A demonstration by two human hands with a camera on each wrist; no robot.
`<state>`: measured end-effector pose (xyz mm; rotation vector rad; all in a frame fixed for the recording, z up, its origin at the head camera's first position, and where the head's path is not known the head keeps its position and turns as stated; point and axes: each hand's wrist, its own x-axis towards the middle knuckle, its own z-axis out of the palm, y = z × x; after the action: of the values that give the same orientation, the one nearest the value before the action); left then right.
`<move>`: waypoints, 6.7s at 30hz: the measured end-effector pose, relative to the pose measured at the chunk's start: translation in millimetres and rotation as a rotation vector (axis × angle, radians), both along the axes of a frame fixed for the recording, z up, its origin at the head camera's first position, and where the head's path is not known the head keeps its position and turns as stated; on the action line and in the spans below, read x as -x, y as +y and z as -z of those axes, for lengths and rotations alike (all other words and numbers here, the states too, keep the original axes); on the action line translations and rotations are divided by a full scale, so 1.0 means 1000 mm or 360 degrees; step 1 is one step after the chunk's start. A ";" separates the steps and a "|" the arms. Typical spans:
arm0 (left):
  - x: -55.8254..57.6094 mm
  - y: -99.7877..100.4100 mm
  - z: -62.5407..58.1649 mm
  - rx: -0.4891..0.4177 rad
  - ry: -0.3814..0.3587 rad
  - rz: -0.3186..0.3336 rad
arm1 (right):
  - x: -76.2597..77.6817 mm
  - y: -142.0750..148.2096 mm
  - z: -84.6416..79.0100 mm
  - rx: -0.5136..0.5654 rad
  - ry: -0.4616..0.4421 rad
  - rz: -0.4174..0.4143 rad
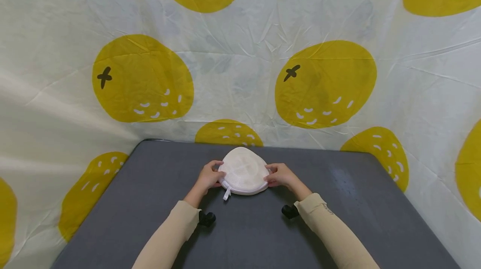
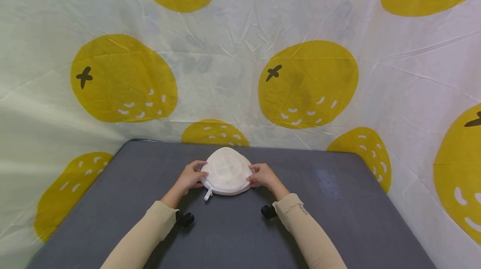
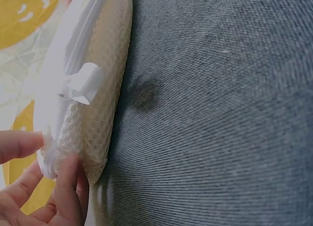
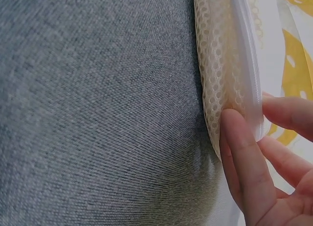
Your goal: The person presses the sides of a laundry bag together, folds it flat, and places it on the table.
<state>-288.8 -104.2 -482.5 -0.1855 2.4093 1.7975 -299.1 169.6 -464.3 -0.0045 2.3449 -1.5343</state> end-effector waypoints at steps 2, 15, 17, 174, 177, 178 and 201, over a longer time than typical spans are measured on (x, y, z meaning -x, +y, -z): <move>0.001 0.001 0.000 0.0016 -0.0004 -0.0001 | 0.001 0.001 0.001 -0.0002 0.0004 -0.0002; 0.003 0.003 -0.001 0.0094 -0.0067 -0.0020 | 0.002 0.003 0.004 -0.0018 -0.0026 -0.0012; 0.004 0.005 -0.002 0.0109 -0.0083 -0.0022 | 0.003 0.004 0.004 -0.0024 -0.0027 -0.0015; 0.010 0.036 -0.017 0.1759 0.0207 0.1099 | 0.024 -0.031 0.042 -0.1200 0.0684 -0.0959; 0.013 0.036 -0.018 0.1736 0.0199 0.1125 | 0.022 -0.031 0.035 -0.1207 0.0645 -0.0965; 0.013 0.035 -0.019 0.1717 0.0205 0.1124 | 0.022 -0.032 0.032 -0.1214 0.0628 -0.0970; 0.008 0.030 -0.003 0.1773 0.0238 0.1043 | -0.001 -0.035 0.034 -0.1132 0.0679 -0.0804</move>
<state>-297.1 -74.0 -479.4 0.5827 2.7854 0.1277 -298.4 135.1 -498.4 -0.7473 2.7838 -0.4525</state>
